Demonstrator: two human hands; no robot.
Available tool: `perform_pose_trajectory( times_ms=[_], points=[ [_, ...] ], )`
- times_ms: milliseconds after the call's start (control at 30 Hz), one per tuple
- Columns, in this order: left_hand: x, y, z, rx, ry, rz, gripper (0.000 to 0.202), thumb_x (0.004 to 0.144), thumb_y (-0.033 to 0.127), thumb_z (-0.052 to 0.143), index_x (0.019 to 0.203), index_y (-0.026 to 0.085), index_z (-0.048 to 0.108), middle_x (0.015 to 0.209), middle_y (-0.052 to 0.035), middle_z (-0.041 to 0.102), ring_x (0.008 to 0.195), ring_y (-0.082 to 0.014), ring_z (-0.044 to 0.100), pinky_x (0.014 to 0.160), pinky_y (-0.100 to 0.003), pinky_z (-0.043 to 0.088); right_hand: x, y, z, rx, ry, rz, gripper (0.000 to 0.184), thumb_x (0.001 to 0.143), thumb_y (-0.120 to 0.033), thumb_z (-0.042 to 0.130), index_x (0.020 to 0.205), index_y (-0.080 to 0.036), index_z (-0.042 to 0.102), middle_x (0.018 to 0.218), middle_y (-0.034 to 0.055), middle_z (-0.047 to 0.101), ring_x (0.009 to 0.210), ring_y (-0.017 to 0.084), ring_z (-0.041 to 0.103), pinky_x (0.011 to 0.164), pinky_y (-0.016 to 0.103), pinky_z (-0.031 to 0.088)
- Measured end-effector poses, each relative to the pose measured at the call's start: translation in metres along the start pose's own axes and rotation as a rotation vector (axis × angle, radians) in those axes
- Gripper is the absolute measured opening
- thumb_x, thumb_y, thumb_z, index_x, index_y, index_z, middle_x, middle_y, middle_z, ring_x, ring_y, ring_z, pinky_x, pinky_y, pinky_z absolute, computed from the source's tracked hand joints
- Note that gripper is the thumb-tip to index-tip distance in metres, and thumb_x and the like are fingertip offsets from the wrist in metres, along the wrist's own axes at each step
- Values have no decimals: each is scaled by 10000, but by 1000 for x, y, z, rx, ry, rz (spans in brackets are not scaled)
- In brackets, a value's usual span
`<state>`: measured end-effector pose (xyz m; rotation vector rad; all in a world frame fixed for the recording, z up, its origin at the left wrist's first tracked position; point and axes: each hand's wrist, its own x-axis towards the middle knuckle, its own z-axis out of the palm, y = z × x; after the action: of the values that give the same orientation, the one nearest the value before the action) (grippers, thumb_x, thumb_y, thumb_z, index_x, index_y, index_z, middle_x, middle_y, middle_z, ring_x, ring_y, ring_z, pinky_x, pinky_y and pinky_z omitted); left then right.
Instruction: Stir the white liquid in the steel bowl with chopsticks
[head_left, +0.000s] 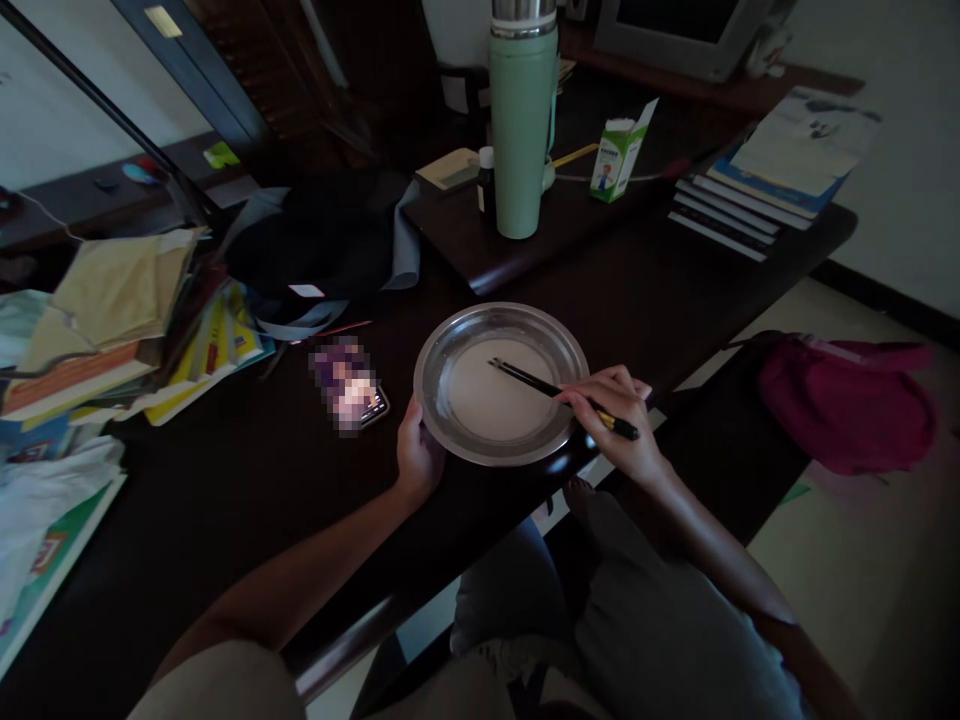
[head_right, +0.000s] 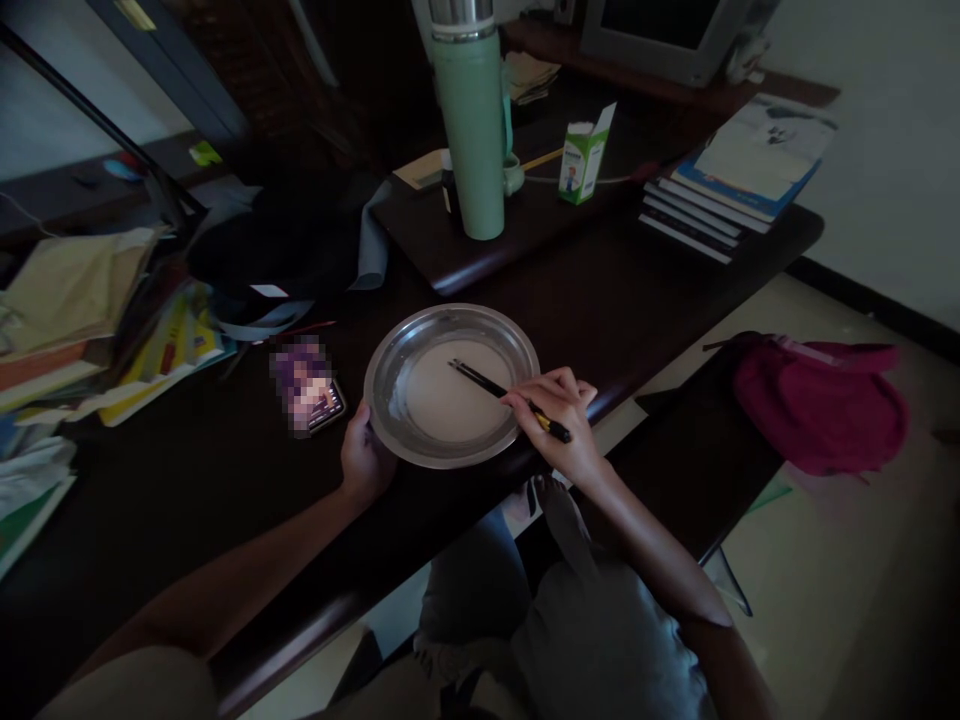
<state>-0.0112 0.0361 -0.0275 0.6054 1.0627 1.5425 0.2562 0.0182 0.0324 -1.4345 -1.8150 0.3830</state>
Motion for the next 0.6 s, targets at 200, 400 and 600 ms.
perform_pose_trajectory(
  times_ms=[200,400,600],
  points=[
    [3,-6,-5,-20,-31,8,459,843,604,805,1106,230,834,1213,-73,848,1250,-339,755,1137,-475,579,-12,0,-35,24,76,81,324,1070,-379,607,859,-334,848,894,1,839,922,254,687,917,483,387],
    [6,-12,-8,-28,-27,2,429,885,582,771,1149,248,826,1197,-60,852,1250,-329,762,1130,-476,580,-16,-4,-43,196,-58,66,317,1076,-356,620,848,-338,839,836,-13,821,865,239,686,882,468,408],
    [5,-12,-5,8,-20,22,417,903,566,741,1160,247,821,1205,-64,847,1219,-318,767,1108,-459,586,-9,1,-7,147,-65,-30,321,1102,-399,585,920,-345,843,937,-10,858,938,252,691,875,469,391]
  ],
)
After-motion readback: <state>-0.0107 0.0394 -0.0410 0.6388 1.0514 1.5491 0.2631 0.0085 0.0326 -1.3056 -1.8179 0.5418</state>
